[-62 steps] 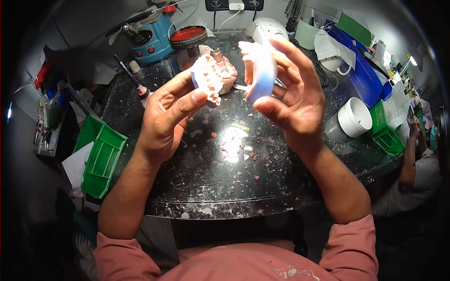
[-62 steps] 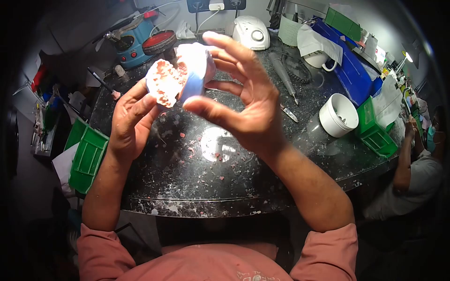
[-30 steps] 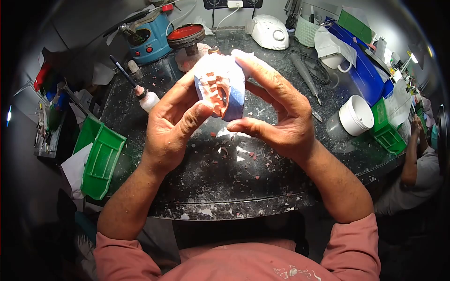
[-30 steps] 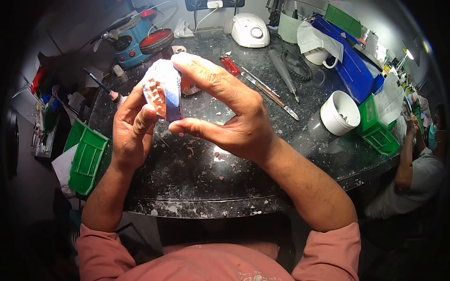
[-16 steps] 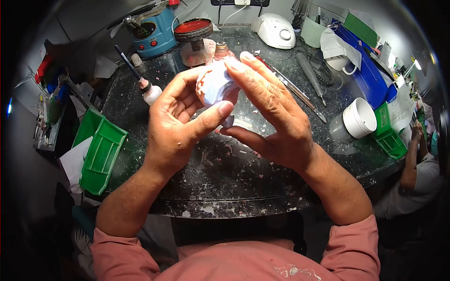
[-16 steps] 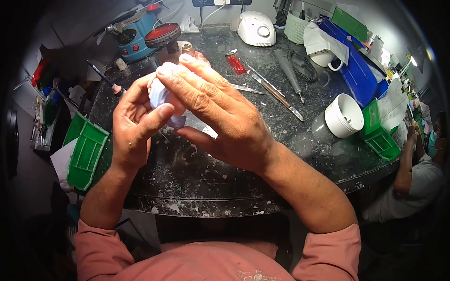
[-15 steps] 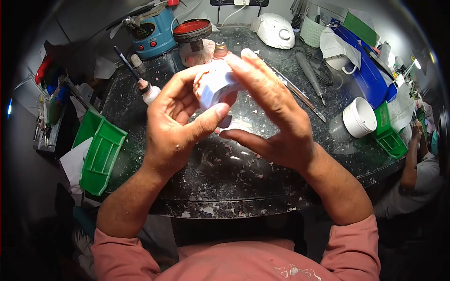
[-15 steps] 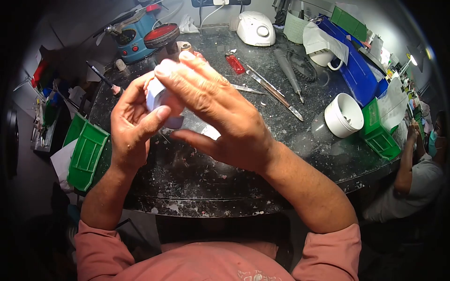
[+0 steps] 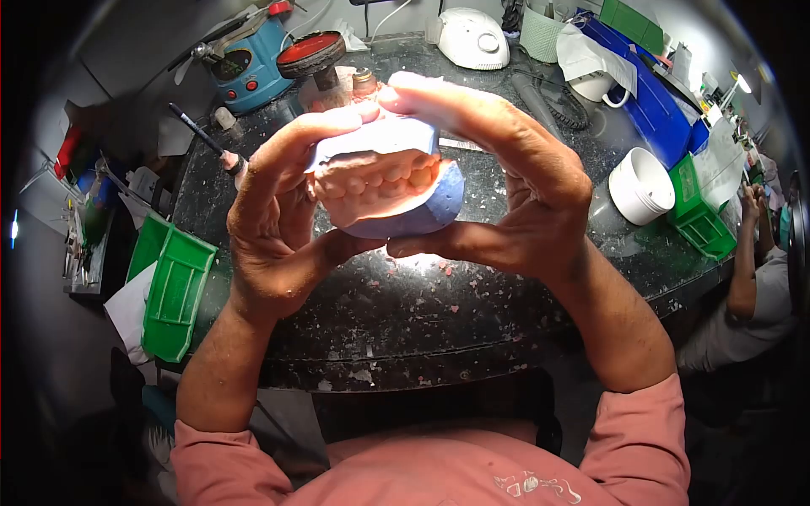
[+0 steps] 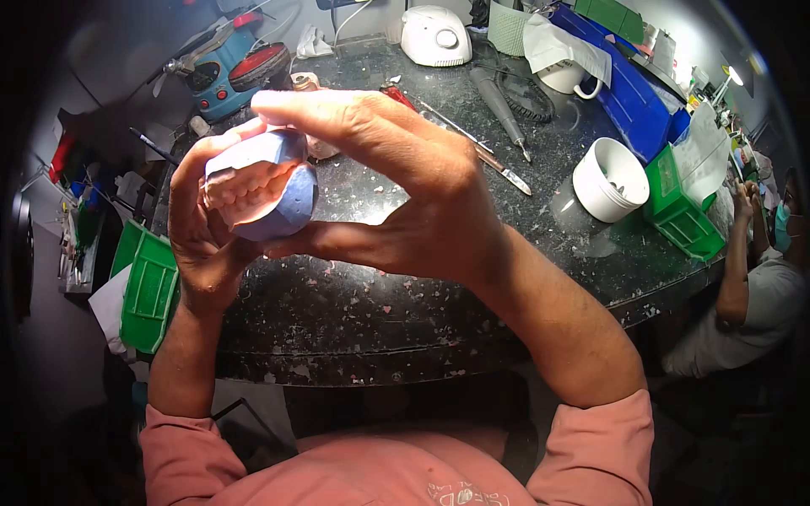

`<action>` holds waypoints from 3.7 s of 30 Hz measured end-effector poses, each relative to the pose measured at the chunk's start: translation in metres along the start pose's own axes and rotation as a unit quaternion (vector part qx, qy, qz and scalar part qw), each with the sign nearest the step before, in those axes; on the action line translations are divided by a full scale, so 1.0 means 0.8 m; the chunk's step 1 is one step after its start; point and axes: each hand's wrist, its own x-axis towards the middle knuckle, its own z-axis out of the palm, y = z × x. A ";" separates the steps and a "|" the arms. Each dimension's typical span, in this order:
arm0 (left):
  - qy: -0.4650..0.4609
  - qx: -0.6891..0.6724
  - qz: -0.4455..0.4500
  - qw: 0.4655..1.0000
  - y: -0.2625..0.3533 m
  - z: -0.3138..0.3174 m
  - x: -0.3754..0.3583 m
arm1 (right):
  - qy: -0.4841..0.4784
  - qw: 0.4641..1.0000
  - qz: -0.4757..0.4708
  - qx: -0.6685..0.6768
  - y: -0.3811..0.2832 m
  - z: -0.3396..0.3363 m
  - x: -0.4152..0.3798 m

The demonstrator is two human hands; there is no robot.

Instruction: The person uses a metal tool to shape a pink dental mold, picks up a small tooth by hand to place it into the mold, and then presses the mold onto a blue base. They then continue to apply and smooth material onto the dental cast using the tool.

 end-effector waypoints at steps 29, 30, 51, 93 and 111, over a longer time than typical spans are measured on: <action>0.011 -0.014 0.003 1.000 -0.001 0.008 -0.007 | -0.079 0.976 -0.168 -0.111 0.017 -0.014 0.006; 0.008 -0.011 -0.002 1.000 0.004 0.005 -0.008 | -0.059 0.978 -0.179 -0.092 0.015 -0.011 0.008; 0.025 0.064 0.014 0.998 -0.017 0.000 -0.018 | -0.077 0.980 -0.101 -0.151 -0.028 -0.009 0.020; 0.013 0.084 0.023 0.996 0.003 0.004 -0.010 | -0.034 0.983 -0.172 -0.051 0.011 -0.005 0.010; -0.073 0.411 0.152 0.896 0.024 -0.023 0.009 | -0.051 0.991 -0.104 -0.069 0.018 -0.008 -0.004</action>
